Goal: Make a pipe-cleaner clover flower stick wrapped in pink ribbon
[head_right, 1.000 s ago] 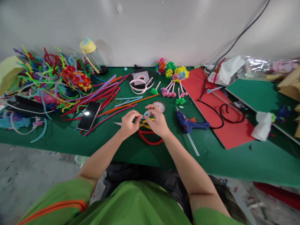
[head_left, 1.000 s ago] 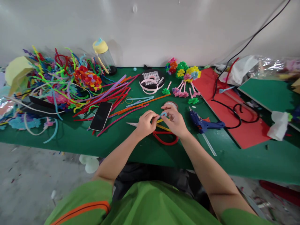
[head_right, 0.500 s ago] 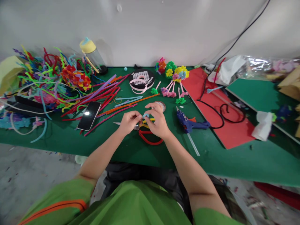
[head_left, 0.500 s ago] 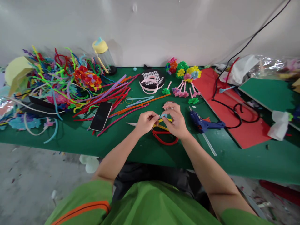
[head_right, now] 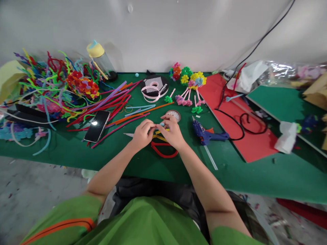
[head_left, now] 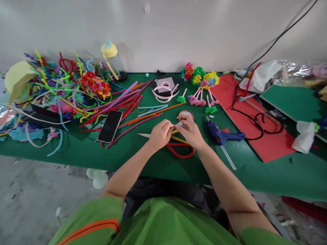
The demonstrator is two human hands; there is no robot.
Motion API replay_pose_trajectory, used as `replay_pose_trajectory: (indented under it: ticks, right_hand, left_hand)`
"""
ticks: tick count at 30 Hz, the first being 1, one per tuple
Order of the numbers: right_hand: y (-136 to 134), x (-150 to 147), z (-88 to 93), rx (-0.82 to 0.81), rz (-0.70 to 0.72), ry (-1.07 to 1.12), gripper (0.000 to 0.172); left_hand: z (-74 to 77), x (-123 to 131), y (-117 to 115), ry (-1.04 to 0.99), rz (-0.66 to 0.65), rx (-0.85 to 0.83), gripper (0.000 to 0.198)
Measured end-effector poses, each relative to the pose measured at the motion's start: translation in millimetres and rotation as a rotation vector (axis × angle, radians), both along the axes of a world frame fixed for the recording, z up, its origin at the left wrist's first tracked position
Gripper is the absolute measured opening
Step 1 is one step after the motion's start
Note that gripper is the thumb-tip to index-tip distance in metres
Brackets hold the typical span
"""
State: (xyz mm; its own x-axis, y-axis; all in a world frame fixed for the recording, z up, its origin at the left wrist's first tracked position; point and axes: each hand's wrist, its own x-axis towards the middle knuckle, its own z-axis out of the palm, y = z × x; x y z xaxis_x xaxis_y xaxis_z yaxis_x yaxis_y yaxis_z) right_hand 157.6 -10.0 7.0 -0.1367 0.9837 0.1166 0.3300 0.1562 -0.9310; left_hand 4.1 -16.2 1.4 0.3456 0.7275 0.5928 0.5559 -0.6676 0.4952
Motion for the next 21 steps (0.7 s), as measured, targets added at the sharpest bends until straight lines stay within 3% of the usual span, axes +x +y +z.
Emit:
replay_pose_trajectory:
  ticks: [9,16,21]
  right_hand:
    - [-4.3,-6.7,2.8,-0.187,-0.105,0.191,0.014]
    - [-8.2,-10.2,9.6,-0.363,-0.125,0.351,0.027]
    - [-7.6,-12.4,11.7,-0.436,-0.157,0.416,0.024]
  left_hand:
    - [-4.3,2.0,-0.7,0.090,0.037,0.099,0.015]
    - [-5.8,-0.7,-0.3,0.184,0.063,0.215,0.016]
    - [-4.9,-1.9,0.6,0.252,0.043,0.322,0.016]
